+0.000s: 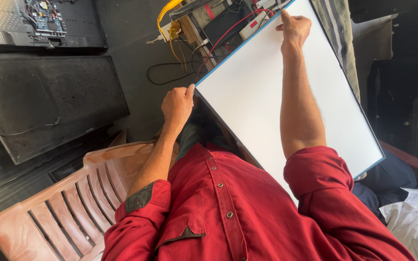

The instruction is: The person applies blue tape along the edges of a large white television panel resting on their lap and the workbench, cutting the tape with scissors and pressing it down by hand. They open a bench drawer to retrieve tape rolls, then continue taping and smoothing the panel edges.

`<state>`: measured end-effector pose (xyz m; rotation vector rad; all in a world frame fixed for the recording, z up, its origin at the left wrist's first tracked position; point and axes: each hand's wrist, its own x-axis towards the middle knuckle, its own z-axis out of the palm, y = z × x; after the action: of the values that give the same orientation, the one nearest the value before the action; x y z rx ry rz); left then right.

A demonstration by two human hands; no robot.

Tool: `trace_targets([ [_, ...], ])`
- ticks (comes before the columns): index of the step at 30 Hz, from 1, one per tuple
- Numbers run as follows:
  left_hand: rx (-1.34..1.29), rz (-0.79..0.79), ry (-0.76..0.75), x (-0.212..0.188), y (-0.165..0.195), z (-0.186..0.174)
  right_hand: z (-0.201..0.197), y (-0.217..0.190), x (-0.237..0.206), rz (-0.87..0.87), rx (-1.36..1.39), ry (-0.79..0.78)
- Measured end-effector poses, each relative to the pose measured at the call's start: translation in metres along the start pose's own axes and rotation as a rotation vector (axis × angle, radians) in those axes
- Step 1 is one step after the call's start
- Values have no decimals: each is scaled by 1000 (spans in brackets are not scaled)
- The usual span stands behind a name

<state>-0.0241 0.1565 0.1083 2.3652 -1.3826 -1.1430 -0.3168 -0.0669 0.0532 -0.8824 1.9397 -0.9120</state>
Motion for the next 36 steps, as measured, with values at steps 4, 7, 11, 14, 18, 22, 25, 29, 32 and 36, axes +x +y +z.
trace_targets([
  [4, -20, 22, 15, -1, -3, 1, 2, 2, -8, 0, -4, 4],
  [7, -32, 24, 14, -2, -5, 2, 3, 4, -12, -11, -34, -6],
  [11, -34, 30, 22, -3, -5, 2, 5, 8, -15, -12, -49, -7],
  [14, -47, 30, 14, -3, -3, 2, 7, 9, -16, -7, -52, -8],
  [18, -46, 30, 16, -3, -2, 1, 9, 11, -19, 2, -42, -22],
  [22, -39, 29, 13, -2, -1, 1, 11, 14, -24, 12, -38, -24],
  [25, -42, 17, 4, -2, -1, 1, 13, 16, -27, 22, -25, -33],
  [29, -47, 24, 11, -1, -2, 4, 14, 20, -33, 14, -31, -43],
  [32, -54, 20, 6, -1, -4, 5, 16, 21, -37, 33, -58, -41],
  [36, -50, 17, 9, 0, -5, 5, 19, 24, -43, 45, -79, -45],
])
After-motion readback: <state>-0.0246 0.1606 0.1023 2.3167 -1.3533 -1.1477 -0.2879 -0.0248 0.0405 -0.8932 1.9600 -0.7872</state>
